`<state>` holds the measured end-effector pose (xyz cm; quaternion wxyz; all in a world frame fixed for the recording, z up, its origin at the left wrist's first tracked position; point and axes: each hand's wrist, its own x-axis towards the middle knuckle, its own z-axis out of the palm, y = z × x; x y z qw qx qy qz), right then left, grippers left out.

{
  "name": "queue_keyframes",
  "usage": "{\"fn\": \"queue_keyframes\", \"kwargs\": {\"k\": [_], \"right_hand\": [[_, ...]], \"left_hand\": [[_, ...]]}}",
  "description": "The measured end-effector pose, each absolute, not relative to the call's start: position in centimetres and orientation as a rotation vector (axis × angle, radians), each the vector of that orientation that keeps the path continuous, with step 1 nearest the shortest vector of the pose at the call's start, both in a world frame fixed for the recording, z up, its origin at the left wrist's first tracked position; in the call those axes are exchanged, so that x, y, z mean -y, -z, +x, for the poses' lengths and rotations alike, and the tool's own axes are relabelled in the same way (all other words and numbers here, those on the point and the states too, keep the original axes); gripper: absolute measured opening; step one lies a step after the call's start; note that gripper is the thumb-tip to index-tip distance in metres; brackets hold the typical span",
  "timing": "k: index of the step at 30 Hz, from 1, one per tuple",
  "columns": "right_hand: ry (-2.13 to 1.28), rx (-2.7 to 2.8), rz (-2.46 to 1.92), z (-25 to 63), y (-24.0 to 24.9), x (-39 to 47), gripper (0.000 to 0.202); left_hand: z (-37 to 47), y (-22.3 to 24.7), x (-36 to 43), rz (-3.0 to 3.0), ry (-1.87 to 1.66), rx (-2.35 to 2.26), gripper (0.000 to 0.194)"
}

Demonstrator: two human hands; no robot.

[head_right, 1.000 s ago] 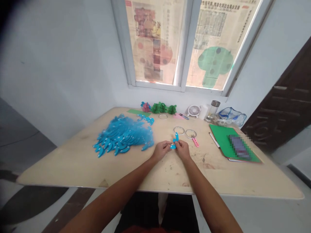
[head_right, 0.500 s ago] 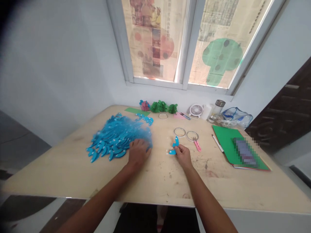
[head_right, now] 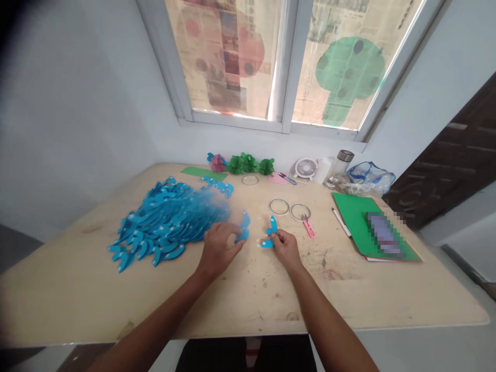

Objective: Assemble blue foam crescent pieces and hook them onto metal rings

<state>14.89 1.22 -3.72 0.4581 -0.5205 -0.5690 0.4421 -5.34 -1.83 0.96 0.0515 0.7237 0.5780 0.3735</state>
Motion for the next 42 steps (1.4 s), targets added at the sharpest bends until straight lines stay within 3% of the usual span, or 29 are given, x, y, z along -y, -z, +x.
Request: {"fn": "queue_keyframes", "kwargs": {"k": [9, 18, 42], "right_hand": [[-1.188, 1.245, -1.256, 14.3, 2.5, -1.3, 0.035], [-1.380, 1.154, -1.183, 13.5, 1.3, -1.8, 0.031], [-1.209, 1.421, -1.191, 13.8, 2.0, -1.2, 0.043]], "left_hand": [[-1.1, -0.9, 2.0, 2.179, -1.294, -1.356, 0.016], [-0.3, 0.3, 0.7, 2.247, -1.097, -1.416, 0.014], [-1.0, 1.6, 0.4, 2.241, -1.077, -1.406, 0.014]]}}
